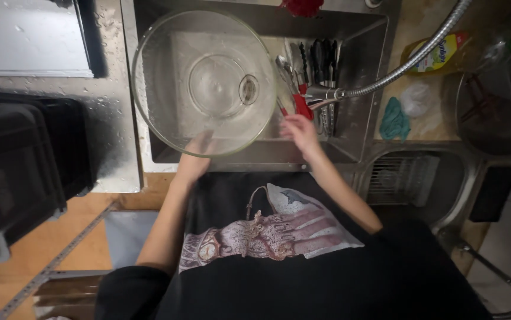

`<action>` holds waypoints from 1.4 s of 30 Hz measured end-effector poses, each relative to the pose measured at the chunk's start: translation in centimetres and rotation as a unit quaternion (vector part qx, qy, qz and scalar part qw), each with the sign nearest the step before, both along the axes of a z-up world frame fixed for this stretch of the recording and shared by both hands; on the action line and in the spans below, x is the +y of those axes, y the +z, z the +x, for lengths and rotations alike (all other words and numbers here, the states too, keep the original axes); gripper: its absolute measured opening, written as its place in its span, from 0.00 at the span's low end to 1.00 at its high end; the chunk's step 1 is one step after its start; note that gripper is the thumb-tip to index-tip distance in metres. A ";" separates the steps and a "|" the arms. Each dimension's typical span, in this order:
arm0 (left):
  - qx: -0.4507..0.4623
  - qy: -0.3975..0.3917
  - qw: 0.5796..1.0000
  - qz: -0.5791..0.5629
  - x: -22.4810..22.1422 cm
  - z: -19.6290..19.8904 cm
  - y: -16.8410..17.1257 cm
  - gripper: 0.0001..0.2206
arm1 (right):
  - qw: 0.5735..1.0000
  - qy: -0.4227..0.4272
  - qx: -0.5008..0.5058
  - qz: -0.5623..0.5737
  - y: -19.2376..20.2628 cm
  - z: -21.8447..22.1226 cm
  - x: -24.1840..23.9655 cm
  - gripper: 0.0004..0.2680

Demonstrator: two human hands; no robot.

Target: Wash a large glass container and its components in a sink.

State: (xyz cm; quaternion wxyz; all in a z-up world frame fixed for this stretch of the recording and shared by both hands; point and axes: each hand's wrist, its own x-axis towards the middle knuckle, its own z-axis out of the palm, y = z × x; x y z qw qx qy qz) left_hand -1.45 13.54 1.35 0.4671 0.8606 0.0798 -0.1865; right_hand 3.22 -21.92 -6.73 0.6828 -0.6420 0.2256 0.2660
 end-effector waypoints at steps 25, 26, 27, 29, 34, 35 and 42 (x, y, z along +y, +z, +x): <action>0.080 0.003 0.993 0.082 1.4 -3.0 4.0 0.22 | 0.902 0.117 -0.203 -0.364 -6.8 12.1 -0.1 0.14; 0.069 0.003 0.994 0.081 1.4 -3.1 3.6 0.22 | 0.902 0.125 -0.187 -0.369 -7.0 12.0 -0.6 0.15; 0.068 0.003 0.994 0.081 1.4 -3.2 3.5 0.22 | 0.902 0.125 -0.188 -0.369 -6.9 11.9 -0.9 0.15; 0.065 0.003 0.995 0.072 1.4 -3.0 3.2 0.22 | 0.901 0.122 -0.207 -0.360 -6.6 11.9 -1.6 0.14; 0.089 0.011 0.993 0.073 0.7 -2.3 3.5 0.23 | 0.914 0.120 -0.257 -0.290 -6.5 11.4 -2.8 0.10; 0.128 0.015 0.988 0.088 0.4 -2.0 4.1 0.23 | 0.911 0.116 -0.291 -0.267 -6.5 11.2 -2.9 0.10; 0.017 0.012 0.998 0.051 1.7 -2.4 2.1 0.22 | 0.807 0.022 -0.424 -0.411 -3.6 9.4 -1.6 0.07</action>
